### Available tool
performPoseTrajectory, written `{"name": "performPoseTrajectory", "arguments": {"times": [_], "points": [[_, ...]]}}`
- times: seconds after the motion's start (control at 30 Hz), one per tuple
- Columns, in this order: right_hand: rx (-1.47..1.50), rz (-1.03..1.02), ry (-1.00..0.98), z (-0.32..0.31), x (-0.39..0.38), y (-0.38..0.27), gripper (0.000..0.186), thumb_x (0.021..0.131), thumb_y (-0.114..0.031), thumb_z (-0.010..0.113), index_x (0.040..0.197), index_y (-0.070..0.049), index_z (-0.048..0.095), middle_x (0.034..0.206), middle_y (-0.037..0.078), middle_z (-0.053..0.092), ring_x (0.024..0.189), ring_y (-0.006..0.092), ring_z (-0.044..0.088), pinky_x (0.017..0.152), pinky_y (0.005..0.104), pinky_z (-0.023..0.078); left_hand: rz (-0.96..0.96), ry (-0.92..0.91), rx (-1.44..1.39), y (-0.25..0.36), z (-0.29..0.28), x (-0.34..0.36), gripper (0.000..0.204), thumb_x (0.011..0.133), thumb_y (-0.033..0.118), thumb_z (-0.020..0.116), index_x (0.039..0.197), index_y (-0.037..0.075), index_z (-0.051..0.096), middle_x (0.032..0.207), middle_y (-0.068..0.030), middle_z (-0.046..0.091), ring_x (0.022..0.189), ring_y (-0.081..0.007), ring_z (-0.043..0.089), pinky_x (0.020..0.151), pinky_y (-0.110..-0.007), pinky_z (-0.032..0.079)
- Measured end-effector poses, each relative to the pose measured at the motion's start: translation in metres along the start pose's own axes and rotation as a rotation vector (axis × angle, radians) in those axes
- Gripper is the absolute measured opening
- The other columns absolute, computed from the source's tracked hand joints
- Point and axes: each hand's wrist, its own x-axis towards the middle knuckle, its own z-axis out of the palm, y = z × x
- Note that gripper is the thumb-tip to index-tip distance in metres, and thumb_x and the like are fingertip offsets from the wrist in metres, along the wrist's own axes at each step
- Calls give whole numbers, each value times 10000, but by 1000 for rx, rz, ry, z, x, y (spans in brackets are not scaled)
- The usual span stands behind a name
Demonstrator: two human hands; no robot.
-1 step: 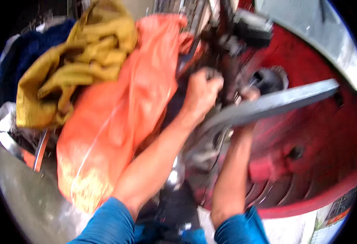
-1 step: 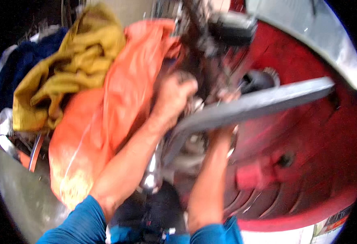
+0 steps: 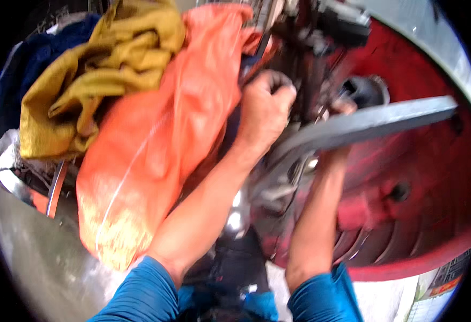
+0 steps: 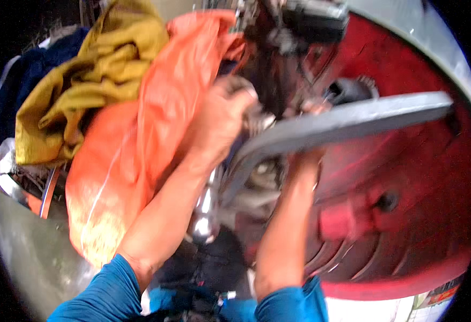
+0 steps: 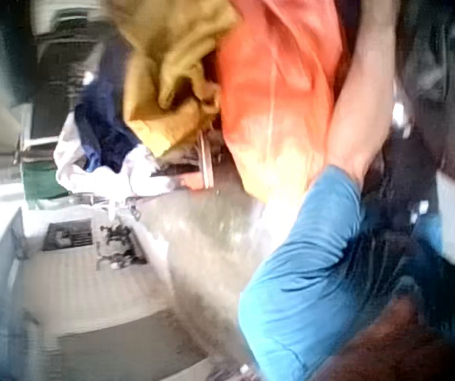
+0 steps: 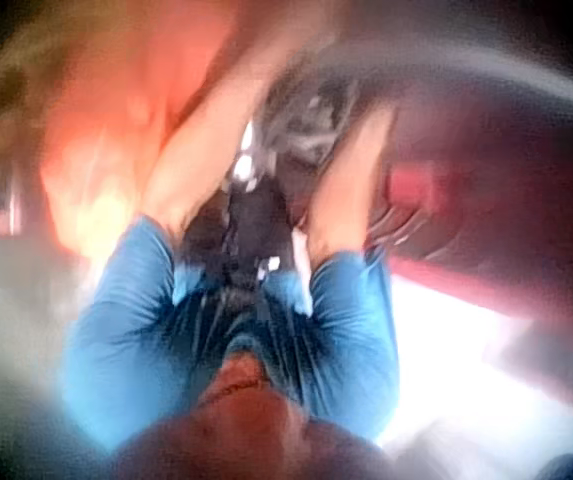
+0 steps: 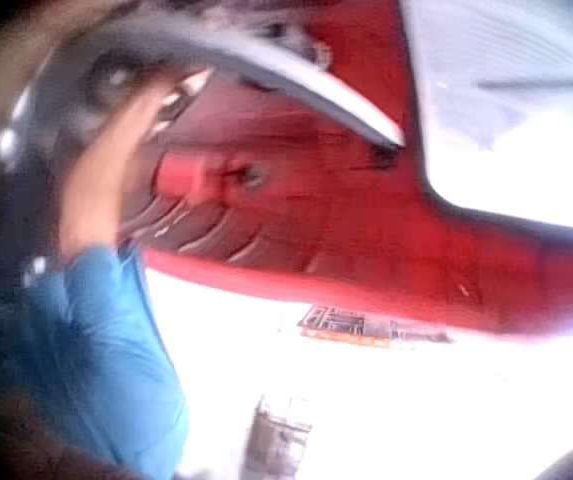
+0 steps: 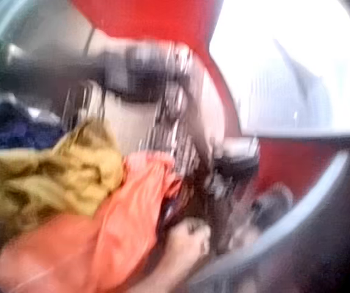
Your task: The person repairs wiring on a red three-wheeled vehicle by connecting a blue and white electrical connector to the handlebar assembly. They then use a screwdriver to tighten a screw on the left handlebar grip.
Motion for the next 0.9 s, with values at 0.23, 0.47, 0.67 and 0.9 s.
{"name": "performPoseTrajectory", "arguments": {"times": [0.23, 0.47, 0.67, 0.9], "points": [[313, 134, -180, 0, 23, -19, 238, 908, -226, 533, 1053, -42, 575, 843, 117, 621, 746, 248, 611, 708, 369, 539, 475, -35, 391, 13, -111, -203, 190, 737, -75, 608, 920, -38, 569, 724, -162, 591, 625, -259, 588, 571, -326, 476], [590, 85, -581, -9, 66, -10, 216, 901, -219, 571, 1097, -128, 567, 1042, 92, 600, 1018, 254, 549, 842, 388, 477, -533, -618, 472, -36, -159, -325, 158, 803, 43, 645, 950, -15, 647, 890, -127, 659, 759, -240, 638, 672, -317, 509], [535, 128, -179, 18, 73, -34, 213, 901, -149, 536, 939, 41, 626, 899, 141, 685, 750, 238, 659, 674, 362, 566, -552, -900, 379, -52, -157, -331, 200, 827, 69, 633, 1013, -5, 635, 977, -157, 639, 892, -300, 640, 774, -350, 510], [373, 143, 16, 43, 87, -11, 149, 897, -221, 586, 861, -89, 646, 782, 77, 671, 734, 202, 641, 639, 304, 528, -529, -1182, 400, -78, -126, -321, 288, 802, 226, 680, 1012, 34, 637, 992, -130, 633, 911, -317, 624, 763, -375, 493]]}}
